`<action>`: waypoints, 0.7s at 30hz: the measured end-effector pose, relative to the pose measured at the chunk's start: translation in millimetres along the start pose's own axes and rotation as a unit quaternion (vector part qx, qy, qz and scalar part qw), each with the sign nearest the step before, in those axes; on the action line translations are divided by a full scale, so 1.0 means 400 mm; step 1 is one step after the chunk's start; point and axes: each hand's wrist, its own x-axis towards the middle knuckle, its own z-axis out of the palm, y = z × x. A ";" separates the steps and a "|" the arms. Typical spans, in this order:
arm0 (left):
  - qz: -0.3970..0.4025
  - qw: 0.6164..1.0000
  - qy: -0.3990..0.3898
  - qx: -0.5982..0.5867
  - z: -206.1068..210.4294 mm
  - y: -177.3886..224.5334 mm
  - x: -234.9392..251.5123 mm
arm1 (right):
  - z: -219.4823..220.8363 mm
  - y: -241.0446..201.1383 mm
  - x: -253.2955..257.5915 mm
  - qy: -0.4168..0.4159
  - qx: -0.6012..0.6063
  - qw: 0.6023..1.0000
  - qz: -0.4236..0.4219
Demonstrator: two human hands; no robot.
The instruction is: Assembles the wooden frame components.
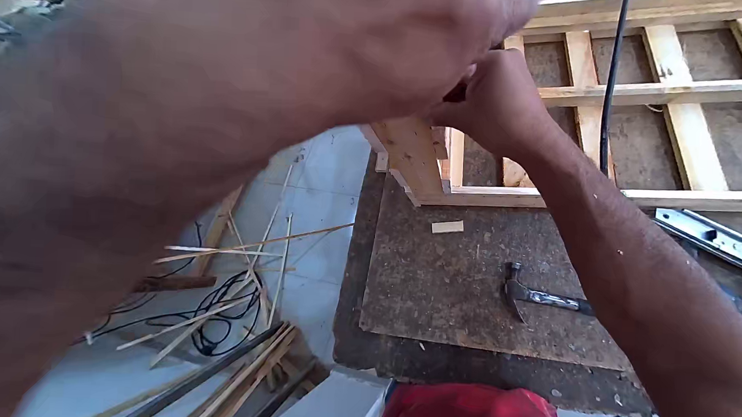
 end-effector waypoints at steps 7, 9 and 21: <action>0.022 0.954 -0.279 0.105 0.005 -0.020 0.111 | 0.056 0.016 -0.039 0.082 -0.035 0.996 -0.032; 0.052 0.952 -0.280 0.115 0.006 -0.028 0.109 | 0.080 0.038 -0.062 0.082 -0.043 0.995 -0.031; 0.042 0.946 -0.304 0.106 0.015 -0.024 0.132 | 0.134 0.056 -0.080 0.132 0.006 0.991 0.013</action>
